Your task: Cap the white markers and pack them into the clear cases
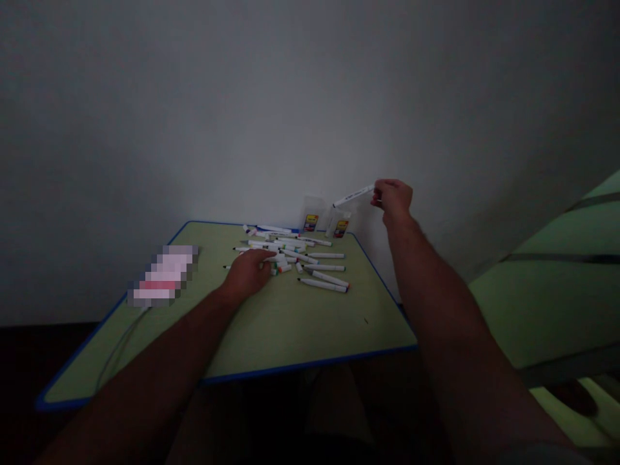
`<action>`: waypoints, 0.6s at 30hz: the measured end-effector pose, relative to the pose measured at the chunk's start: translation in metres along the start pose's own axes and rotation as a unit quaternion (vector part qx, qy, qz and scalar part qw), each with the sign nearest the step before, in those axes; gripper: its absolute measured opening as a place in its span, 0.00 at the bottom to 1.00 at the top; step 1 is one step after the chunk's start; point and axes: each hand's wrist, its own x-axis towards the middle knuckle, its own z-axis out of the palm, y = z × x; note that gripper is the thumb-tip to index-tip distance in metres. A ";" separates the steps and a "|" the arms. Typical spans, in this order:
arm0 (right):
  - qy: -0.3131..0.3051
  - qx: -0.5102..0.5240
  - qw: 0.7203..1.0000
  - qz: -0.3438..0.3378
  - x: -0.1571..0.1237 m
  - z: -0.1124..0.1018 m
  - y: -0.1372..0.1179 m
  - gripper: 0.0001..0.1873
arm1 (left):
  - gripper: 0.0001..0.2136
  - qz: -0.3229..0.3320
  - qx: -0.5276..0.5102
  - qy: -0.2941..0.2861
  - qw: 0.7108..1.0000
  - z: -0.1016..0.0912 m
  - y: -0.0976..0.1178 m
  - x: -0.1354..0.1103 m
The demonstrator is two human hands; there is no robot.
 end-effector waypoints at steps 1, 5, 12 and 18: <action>0.005 -0.016 1.000 -0.004 0.006 0.000 0.000 0.04 | 0.19 0.005 0.000 0.003 1.000 0.001 -0.001 0.000; 0.020 -0.090 0.995 -0.031 0.025 0.001 0.009 0.04 | 0.18 0.024 -0.011 0.018 1.000 0.006 -0.006 0.001; -0.013 -0.236 0.968 -0.078 0.046 0.015 0.044 0.11 | 0.17 0.036 -0.023 0.024 0.999 0.011 -0.010 0.001; -0.061 -0.365 0.922 -0.117 0.050 0.034 0.065 0.12 | 0.18 0.039 -0.016 0.008 0.999 0.009 -0.010 0.001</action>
